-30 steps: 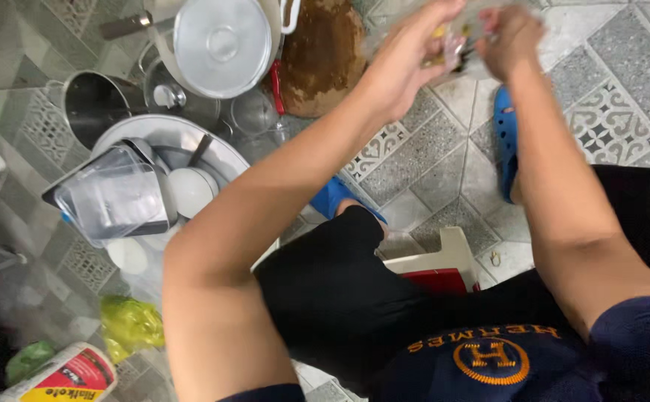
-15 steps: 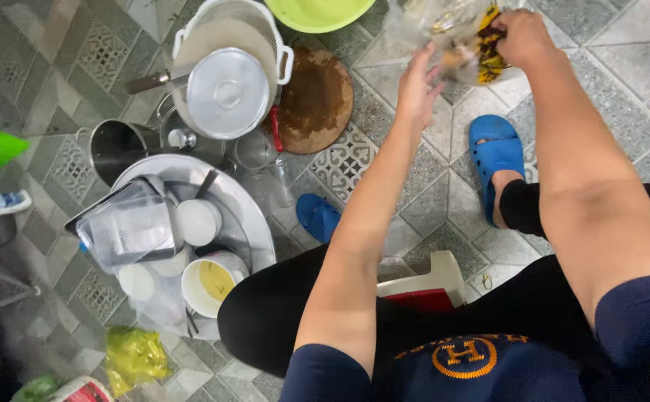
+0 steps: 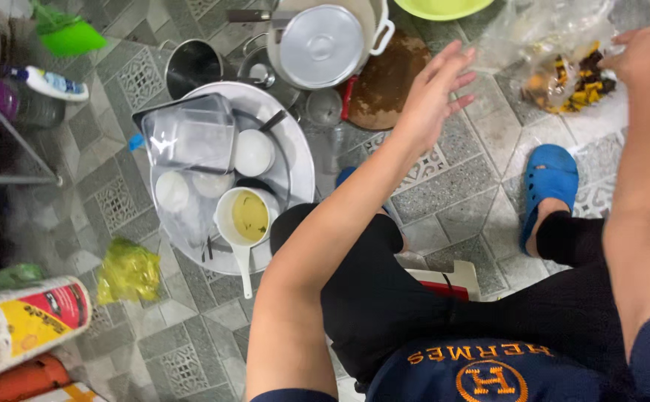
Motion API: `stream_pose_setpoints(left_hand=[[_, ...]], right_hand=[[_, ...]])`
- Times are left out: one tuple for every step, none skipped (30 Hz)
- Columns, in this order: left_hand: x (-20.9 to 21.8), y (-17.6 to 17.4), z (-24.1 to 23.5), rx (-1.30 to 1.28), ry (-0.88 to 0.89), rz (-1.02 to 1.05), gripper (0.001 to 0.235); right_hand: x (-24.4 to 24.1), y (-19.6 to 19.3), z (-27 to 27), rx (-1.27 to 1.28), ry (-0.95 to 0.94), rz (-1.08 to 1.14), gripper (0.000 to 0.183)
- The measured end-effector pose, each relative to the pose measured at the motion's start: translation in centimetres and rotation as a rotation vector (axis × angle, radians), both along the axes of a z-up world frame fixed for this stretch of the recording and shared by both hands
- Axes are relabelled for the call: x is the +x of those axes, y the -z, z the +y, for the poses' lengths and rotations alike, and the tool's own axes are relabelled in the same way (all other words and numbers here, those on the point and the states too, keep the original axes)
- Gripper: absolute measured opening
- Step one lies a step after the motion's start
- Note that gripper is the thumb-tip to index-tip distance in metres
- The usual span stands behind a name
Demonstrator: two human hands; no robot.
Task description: The person wipes a countertop with a blue cloth, then moves around a cluttered kitchen floor. They pick up a green plastic bag and place it on a shelf. The person then sits on a small stool and gathers food scraps from the floor into a plastic bag, before moving the stool.
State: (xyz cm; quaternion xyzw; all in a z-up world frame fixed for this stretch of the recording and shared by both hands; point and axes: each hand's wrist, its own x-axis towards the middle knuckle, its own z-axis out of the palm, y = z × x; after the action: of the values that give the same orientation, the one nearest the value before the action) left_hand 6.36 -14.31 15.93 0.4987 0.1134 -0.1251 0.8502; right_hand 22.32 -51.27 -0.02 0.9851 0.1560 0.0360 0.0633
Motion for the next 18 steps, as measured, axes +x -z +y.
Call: stream_pose_setpoints(left_hand=[[-0.5, -0.8, 1.1, -0.015, -0.035, -0.006, 0.085], [-0.8, -1.5, 2.3, -0.032, -0.070, -0.014, 0.083], [-1.0, -2.1, 3.3, -0.050, -0.105, -0.021, 0.081], [-1.4, -2.4, 4.3, -0.093, -0.150, -0.012, 0.079], [-1.6, -2.7, 5.1, -0.137, -0.195, -0.004, 0.077], [-1.8, -2.9, 5.8, -0.184, -0.235, 0.006, 0.075], [-1.8, -3.1, 6.4, -0.223, -0.266, -0.018, 0.075], [-1.7, -3.2, 6.6, -0.263, -0.295, -0.041, 0.074], [-1.6, -3.2, 6.6, -0.302, -0.323, -0.065, 0.073], [-1.6, -3.2, 6.6, -0.278, -0.345, -0.087, 0.073], [-1.4, -3.1, 6.5, -0.254, -0.367, -0.108, 0.074], [-1.4, -3.0, 6.5, -0.228, -0.394, -0.127, 0.074], [-1.2, -3.0, 6.6, -0.255, -0.396, -0.146, 0.075], [-1.0, -2.9, 6.7, -0.280, -0.392, -0.164, 0.075], [-0.7, -2.8, 6.8, -0.306, -0.387, -0.182, 0.076], [-0.2, -2.9, 6.8, -0.307, -0.407, -0.200, 0.075], [0.4, -3.0, 6.9, -0.308, -0.427, -0.219, 0.075], [0.7, -2.8, 7.3, -0.307, -0.452, -0.230, 0.075]], right_hand=[[0.3, -1.0, -0.1, 0.094, -0.006, -0.046, 0.050], [0.7, -2.3, 0.0, 0.116, -0.019, -0.028, 0.048], [1.2, -3.5, 0.5, 0.138, -0.032, -0.009, 0.046], [1.4, -4.6, 1.7, 0.147, -0.087, 0.004, 0.044], [1.7, -5.6, 2.9, 0.157, -0.141, 0.017, 0.042], [1.6, -6.6, 3.9, 0.128, -0.209, 0.052, 0.042], [1.6, -7.5, 5.3, 0.093, -0.281, 0.060, 0.042], [1.3, -8.7, 6.5, 0.057, -0.355, 0.063, 0.041], [0.6, -10.0, 7.7, 0.039, -0.418, 0.067, 0.041], [-0.4, -11.3, 8.9, 0.055, -0.471, 0.062, 0.041], [-1.7, -12.7, 10.2, 0.084, -0.511, 0.066, 0.041], [-3.1, -14.0, 11.6, 0.125, -0.558, 0.071, 0.041], [-4.8, -15.3, 12.9, 0.219, -0.548, 0.136, 0.040], [-6.6, -16.4, 14.2, 0.315, -0.529, 0.204, 0.039], [-8.1, -17.4, 16.0, 0.410, -0.510, 0.274, 0.039], [-9.0, -18.4, 18.0, 0.374, -0.534, 0.246, 0.039], [-9.8, -19.3, 19.9, 0.337, -0.558, 0.219, 0.038], [-10.7, -19.9, 21.9, 0.303, -0.585, 0.198, 0.038]])
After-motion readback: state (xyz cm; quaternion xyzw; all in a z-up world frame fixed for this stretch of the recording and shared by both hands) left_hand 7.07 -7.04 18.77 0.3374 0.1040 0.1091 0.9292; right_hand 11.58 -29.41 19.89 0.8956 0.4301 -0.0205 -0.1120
